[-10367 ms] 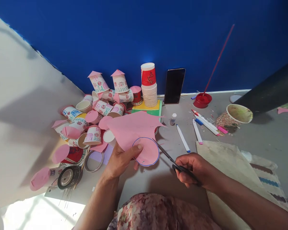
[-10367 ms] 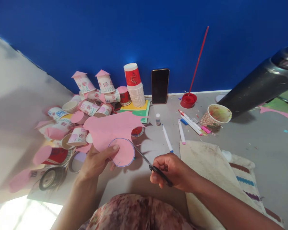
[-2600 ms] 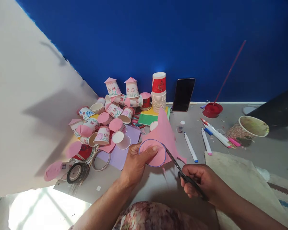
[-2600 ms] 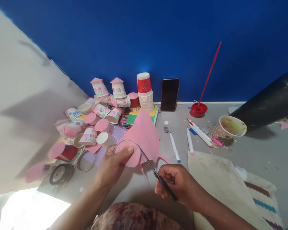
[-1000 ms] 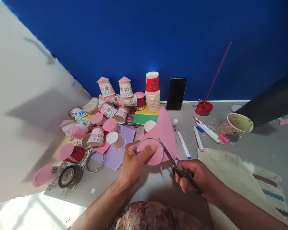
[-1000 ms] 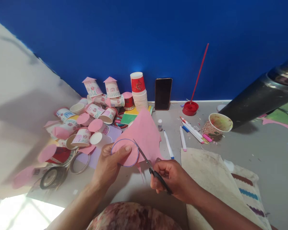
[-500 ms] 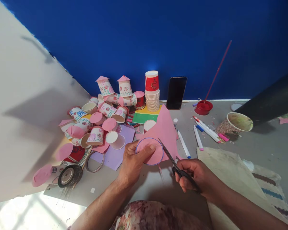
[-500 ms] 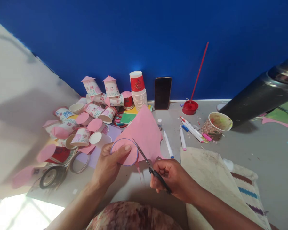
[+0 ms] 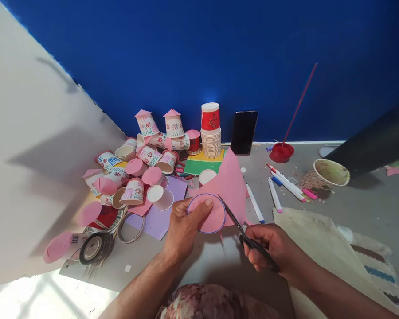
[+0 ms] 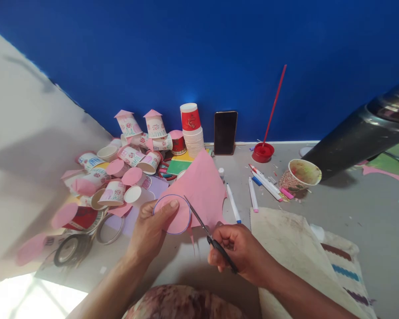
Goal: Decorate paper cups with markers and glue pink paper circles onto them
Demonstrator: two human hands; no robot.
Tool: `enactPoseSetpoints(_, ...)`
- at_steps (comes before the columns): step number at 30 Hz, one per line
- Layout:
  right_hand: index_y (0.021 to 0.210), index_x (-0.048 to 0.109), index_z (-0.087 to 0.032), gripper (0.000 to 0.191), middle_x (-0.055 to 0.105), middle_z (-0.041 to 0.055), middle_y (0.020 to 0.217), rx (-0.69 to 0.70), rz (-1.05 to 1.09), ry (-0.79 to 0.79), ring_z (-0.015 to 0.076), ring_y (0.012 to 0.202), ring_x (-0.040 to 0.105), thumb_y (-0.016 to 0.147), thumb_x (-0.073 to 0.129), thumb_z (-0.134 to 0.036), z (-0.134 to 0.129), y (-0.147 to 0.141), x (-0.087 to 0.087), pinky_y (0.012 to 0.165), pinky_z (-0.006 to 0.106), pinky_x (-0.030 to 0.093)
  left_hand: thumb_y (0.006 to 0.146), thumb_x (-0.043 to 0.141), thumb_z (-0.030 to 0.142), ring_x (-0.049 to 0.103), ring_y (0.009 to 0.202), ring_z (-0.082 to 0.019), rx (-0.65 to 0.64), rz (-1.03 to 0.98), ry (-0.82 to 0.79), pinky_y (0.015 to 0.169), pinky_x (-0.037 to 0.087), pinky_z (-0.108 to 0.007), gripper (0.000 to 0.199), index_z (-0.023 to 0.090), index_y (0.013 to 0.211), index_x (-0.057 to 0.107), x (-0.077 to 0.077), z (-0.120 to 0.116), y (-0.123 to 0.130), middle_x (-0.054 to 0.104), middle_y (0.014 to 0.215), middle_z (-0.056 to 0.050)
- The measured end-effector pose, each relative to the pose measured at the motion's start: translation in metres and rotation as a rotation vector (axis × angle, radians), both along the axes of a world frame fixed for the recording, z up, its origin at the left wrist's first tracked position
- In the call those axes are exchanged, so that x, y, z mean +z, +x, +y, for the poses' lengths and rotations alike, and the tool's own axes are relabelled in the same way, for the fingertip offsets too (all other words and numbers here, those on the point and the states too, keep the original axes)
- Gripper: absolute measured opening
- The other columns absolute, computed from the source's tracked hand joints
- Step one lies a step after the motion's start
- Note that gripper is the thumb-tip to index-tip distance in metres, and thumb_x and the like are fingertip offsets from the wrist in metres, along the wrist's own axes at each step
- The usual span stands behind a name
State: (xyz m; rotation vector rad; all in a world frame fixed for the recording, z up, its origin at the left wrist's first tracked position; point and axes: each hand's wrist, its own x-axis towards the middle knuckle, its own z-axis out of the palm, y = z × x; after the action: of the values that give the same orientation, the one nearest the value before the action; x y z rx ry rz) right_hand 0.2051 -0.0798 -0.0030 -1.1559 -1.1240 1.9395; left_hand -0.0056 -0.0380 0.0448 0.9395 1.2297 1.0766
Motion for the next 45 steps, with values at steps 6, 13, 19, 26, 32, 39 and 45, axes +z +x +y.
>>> enactPoseSetpoints(6, 0.06, 0.058, -0.019, 0.051, 0.058, -0.0033, 0.052, 0.0, -0.011, -0.015, 0.0075, 0.048, 0.045, 0.058, 0.09, -0.058, -0.001, 0.001, -0.001, 0.049, 0.022, 0.032, 0.078, 0.083, 0.052, 0.048, 0.059, -0.011, -0.021, 0.057, 0.017, 0.059, 0.04, -0.025, 0.042, 0.013, 0.065, 0.071, 0.0, 0.001, -0.003, 0.057, 0.059, 0.0)
enactPoseSetpoints(13, 0.061, 0.059, -0.018, 0.055, 0.059, -0.0019, 0.053, -0.001, -0.036, 0.02, 0.009, 0.05, 0.047, 0.059, 0.087, -0.066, -0.002, 0.002, 0.001, 0.05, 0.023, 0.032, 0.078, 0.08, 0.057, 0.046, 0.059, -0.012, -0.034, 0.133, 0.026, 0.058, 0.038, -0.024, 0.047, 0.014, 0.063, 0.069, 0.007, 0.001, -0.001, 0.055, 0.058, 0.0)
enactPoseSetpoints(19, 0.063, 0.059, -0.019, 0.049, 0.06, -0.0016, 0.055, 0.013, -0.008, 0.009, 0.01, 0.05, 0.048, 0.06, 0.088, -0.06, 0.0, 0.002, 0.003, 0.052, 0.024, 0.036, 0.077, 0.079, 0.056, 0.04, 0.057, -0.01, -0.06, 0.185, 0.035, 0.055, 0.033, -0.023, 0.05, 0.014, 0.056, 0.063, 0.011, 0.001, 0.001, 0.049, 0.057, 0.001)
enactPoseSetpoints(26, 0.06, 0.059, -0.02, 0.036, 0.059, -0.0022, 0.053, 0.019, -0.046, 0.037, 0.0089, 0.049, 0.046, 0.065, 0.082, -0.047, 0.001, 0.002, 0.004, 0.052, 0.024, 0.035, 0.077, 0.079, 0.056, 0.038, 0.057, -0.01, -0.074, 0.191, 0.034, 0.055, 0.031, -0.023, 0.05, 0.014, 0.055, 0.061, 0.014, 0.001, 0.0, 0.046, 0.056, 0.002)
enactPoseSetpoints(32, 0.057, 0.057, -0.02, 0.045, 0.055, -0.0028, 0.049, 0.03, -0.097, 0.022, 0.009, 0.048, 0.043, 0.06, 0.084, -0.055, 0.002, 0.001, 0.008, 0.051, 0.024, 0.032, 0.076, 0.081, 0.054, 0.042, 0.057, -0.01, -0.084, 0.169, 0.015, 0.056, 0.034, -0.023, 0.046, 0.014, 0.059, 0.065, 0.012, 0.002, -0.003, 0.049, 0.056, 0.002)
enactPoseSetpoints(39, 0.059, 0.055, -0.021, 0.032, 0.059, -0.0017, 0.054, 0.056, -0.064, 0.026, 0.0092, 0.05, 0.046, 0.064, 0.078, -0.043, 0.0, 0.002, 0.009, 0.051, 0.024, 0.032, 0.073, 0.083, 0.055, 0.051, 0.058, -0.012, -0.163, 0.112, -0.029, 0.058, 0.042, -0.025, 0.044, 0.013, 0.064, 0.072, 0.017, 0.006, -0.007, 0.061, 0.06, -0.002)
enactPoseSetpoints(45, 0.062, 0.059, -0.02, 0.028, 0.058, -0.0027, 0.055, 0.063, -0.056, 0.023, 0.0086, 0.049, 0.046, 0.065, 0.076, -0.041, 0.0, 0.002, 0.009, 0.049, 0.023, 0.031, 0.072, 0.083, 0.053, 0.054, 0.055, -0.014, -0.208, 0.095, -0.054, 0.056, 0.041, -0.026, 0.043, 0.012, 0.062, 0.073, 0.02, 0.007, -0.008, 0.064, 0.059, -0.004)
